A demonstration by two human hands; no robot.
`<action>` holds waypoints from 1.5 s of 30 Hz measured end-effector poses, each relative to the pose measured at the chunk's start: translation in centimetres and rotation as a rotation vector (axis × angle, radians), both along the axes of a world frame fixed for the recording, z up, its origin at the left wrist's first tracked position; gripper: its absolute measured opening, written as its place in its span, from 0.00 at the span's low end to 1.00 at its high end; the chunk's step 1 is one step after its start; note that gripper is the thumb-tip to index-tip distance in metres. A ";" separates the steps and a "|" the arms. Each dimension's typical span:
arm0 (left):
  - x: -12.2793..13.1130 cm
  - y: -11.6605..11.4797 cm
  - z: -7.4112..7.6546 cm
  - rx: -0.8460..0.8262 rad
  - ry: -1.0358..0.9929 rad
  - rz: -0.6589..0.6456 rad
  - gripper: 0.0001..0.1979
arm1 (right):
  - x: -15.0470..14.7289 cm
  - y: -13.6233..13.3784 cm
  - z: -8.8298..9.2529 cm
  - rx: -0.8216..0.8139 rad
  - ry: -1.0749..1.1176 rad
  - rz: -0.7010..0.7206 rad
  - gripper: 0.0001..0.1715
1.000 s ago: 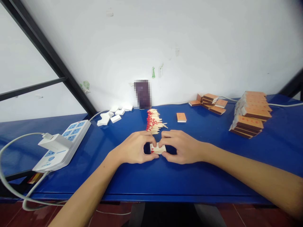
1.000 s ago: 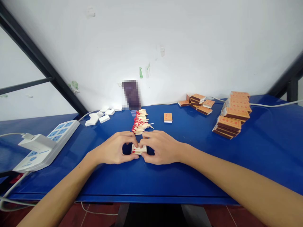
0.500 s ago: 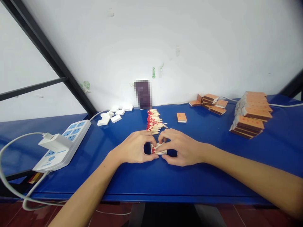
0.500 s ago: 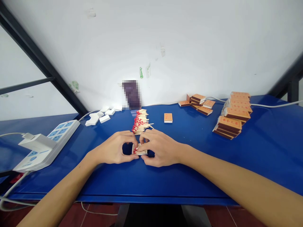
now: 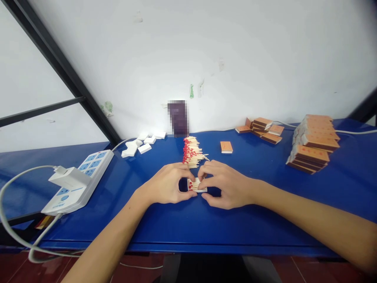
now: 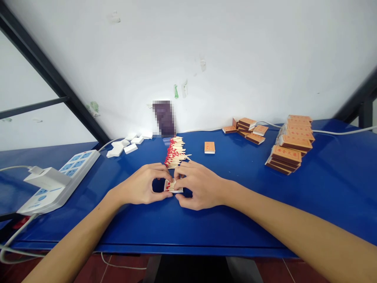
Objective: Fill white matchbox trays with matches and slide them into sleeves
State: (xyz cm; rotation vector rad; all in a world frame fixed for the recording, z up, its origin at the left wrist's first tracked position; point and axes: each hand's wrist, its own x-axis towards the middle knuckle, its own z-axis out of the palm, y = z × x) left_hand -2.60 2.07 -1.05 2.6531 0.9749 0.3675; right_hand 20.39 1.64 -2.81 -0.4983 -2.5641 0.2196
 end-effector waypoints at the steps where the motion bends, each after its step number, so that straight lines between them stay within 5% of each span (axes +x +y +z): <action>1: 0.0 0.0 0.0 -0.001 0.004 0.002 0.11 | 0.0 0.0 0.0 -0.006 0.003 0.003 0.08; 11: 0.2 -0.3 0.1 -0.003 -0.008 -0.016 0.10 | 0.2 1.1 -0.5 -0.065 0.116 -0.153 0.12; 18: 0.2 -0.4 0.1 0.036 -0.023 -0.001 0.20 | 0.1 1.5 -0.6 -0.146 0.008 -0.335 0.14; 21: 0.0 -0.2 0.1 0.078 -0.045 0.040 0.15 | 0.2 1.8 -1.0 -0.136 -0.046 -0.392 0.17; 32: -1.5 2.2 -1.9 0.178 -0.025 0.248 0.06 | 0.3 2.2 -1.3 -0.116 -0.185 -0.358 0.23; 45: -1.3 2.9 -2.8 0.119 -0.192 0.244 0.06 | 0.3 2.2 -1.5 -0.106 -0.202 -0.356 0.22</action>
